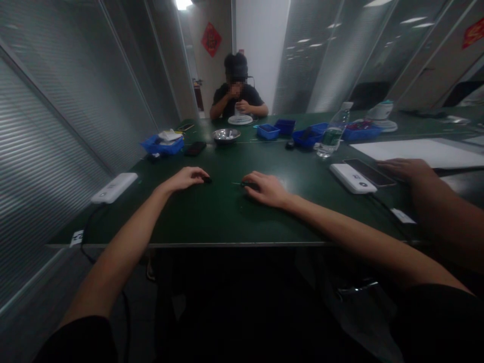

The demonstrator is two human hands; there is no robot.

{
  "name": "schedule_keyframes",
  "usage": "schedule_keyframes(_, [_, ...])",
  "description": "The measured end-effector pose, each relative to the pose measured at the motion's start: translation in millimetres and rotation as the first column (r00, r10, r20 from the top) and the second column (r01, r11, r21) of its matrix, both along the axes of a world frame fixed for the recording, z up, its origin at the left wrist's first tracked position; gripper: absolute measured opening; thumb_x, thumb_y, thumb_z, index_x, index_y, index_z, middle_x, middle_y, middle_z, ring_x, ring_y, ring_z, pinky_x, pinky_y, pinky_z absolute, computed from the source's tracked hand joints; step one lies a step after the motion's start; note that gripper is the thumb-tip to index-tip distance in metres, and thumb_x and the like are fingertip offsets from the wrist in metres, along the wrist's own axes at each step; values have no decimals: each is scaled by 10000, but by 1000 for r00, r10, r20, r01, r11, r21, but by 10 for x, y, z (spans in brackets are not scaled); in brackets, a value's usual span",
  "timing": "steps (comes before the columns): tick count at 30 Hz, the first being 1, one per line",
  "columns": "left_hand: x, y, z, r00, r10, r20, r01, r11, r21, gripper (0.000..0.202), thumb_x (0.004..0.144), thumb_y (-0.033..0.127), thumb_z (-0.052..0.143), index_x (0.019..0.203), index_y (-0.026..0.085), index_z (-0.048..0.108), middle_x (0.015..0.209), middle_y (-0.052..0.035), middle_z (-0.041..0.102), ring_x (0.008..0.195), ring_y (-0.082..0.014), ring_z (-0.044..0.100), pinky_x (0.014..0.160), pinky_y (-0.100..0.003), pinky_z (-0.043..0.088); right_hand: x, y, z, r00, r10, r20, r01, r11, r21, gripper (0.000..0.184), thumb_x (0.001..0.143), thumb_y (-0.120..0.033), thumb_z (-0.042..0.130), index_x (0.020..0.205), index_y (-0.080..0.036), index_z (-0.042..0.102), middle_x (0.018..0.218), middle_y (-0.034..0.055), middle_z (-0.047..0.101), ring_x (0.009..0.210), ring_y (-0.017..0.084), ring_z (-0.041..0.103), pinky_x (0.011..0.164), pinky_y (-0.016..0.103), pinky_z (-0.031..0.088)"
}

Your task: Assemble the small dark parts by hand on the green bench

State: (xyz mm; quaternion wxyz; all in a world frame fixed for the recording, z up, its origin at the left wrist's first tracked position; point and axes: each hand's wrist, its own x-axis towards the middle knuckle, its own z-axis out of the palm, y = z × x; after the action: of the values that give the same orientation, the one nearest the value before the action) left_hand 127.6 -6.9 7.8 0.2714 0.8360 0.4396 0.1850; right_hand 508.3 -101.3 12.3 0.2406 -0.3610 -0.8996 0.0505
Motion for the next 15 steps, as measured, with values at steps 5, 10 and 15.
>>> schedule_keyframes(5, [-613,189,-73,909,412,-63,-402,907,129,334,801,253,772,1130,211,811,1037,-69,779,941,-230,715,875,-315,535,7,9,1,1000,-3,6,3,1000,0,346,1045,-384,525,1309,-178,612,1224,103,681,847,181,644,734,307,479])
schedule_keyframes(10, [-1054,278,-178,743,668,-46,-641,730,237,333,808,123,740,1124,208,805,1069,-81,787,972,-234,726,920,-309,536,13,33,-17,1000,-4,16,4,1000,1,340,1040,-378,533,1306,-181,613,1230,102,684,855,183,649,742,310,480])
schedule_keyframes(15, [-1222,292,-182,625,779,-55,-740,613,277,340,822,155,756,1162,166,764,1135,-128,772,1038,-263,722,958,-341,540,11,25,-16,1000,10,1,-10,1000,2,336,1034,-366,541,1302,-179,615,1233,106,682,909,195,662,745,307,484])
